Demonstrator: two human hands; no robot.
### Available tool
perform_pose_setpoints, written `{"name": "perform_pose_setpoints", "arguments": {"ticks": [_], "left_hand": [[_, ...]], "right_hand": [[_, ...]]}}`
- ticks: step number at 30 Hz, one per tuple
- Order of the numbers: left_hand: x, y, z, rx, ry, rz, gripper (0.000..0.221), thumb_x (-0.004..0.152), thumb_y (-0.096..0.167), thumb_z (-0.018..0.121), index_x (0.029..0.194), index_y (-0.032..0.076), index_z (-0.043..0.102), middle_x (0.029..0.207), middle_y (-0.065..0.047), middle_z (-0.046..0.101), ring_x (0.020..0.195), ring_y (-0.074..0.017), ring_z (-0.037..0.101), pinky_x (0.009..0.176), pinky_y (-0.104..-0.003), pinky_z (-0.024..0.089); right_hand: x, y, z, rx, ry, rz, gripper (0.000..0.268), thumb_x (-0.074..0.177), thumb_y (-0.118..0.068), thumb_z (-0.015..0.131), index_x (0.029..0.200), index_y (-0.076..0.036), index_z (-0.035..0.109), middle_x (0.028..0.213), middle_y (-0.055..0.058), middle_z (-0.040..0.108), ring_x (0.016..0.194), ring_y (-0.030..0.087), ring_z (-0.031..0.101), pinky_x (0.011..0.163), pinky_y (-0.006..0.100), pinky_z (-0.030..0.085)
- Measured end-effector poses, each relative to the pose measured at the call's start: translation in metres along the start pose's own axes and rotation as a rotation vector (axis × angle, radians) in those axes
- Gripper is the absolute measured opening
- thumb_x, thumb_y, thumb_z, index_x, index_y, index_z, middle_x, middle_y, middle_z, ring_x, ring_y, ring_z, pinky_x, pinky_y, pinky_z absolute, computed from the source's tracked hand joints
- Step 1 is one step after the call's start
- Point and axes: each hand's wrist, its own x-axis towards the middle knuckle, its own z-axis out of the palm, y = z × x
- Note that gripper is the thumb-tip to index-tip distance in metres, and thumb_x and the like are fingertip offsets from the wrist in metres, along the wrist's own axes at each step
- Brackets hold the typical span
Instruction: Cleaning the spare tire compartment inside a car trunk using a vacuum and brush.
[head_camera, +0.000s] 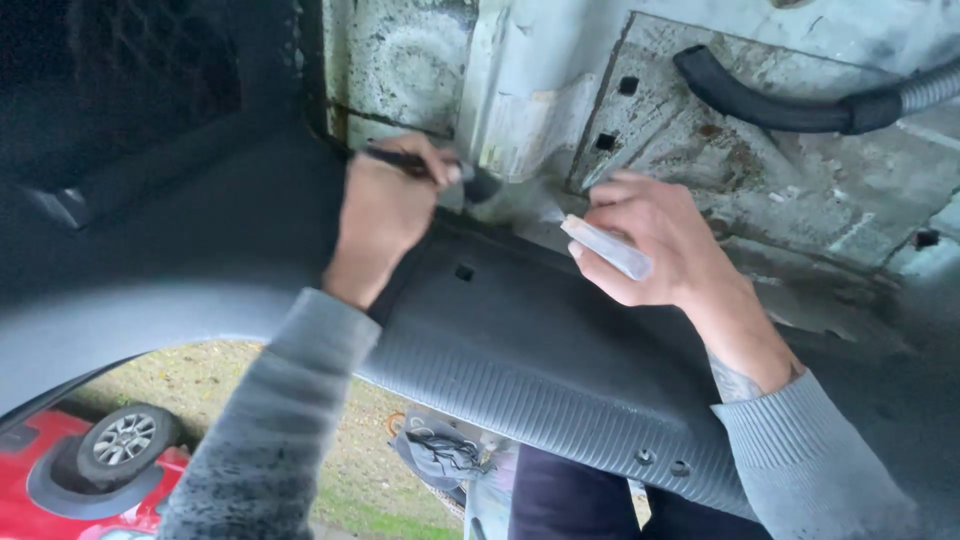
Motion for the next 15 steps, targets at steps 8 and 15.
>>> {"name": "perform_pose_setpoints", "arguments": {"ticks": [8,15], "left_hand": [[0.01,0.017,-0.029,0.037,-0.01,0.083,0.022,0.092,-0.008,0.068,0.076,0.008,0.065,0.099,-0.008,0.078,0.087,-0.0183,0.078,0.072,-0.031,0.061],[-0.006,0.02,-0.029,0.345,-0.258,0.362,0.017,0.084,-0.006,0.068,0.078,0.006,0.058,0.088,-0.01,0.07,0.075,-0.0256,0.071,0.068,-0.039,0.057]], "right_hand": [[-0.005,0.025,0.011,0.004,-0.122,-0.043,0.021,0.076,-0.026,0.071,0.071,-0.005,0.073,0.072,0.007,0.061,0.073,0.029,0.06,0.057,0.044,0.048],[-0.008,0.014,0.014,0.082,-0.098,-0.005,0.019,0.073,-0.026,0.072,0.074,-0.007,0.074,0.077,0.007,0.063,0.079,0.028,0.061,0.06,0.043,0.051]]}}
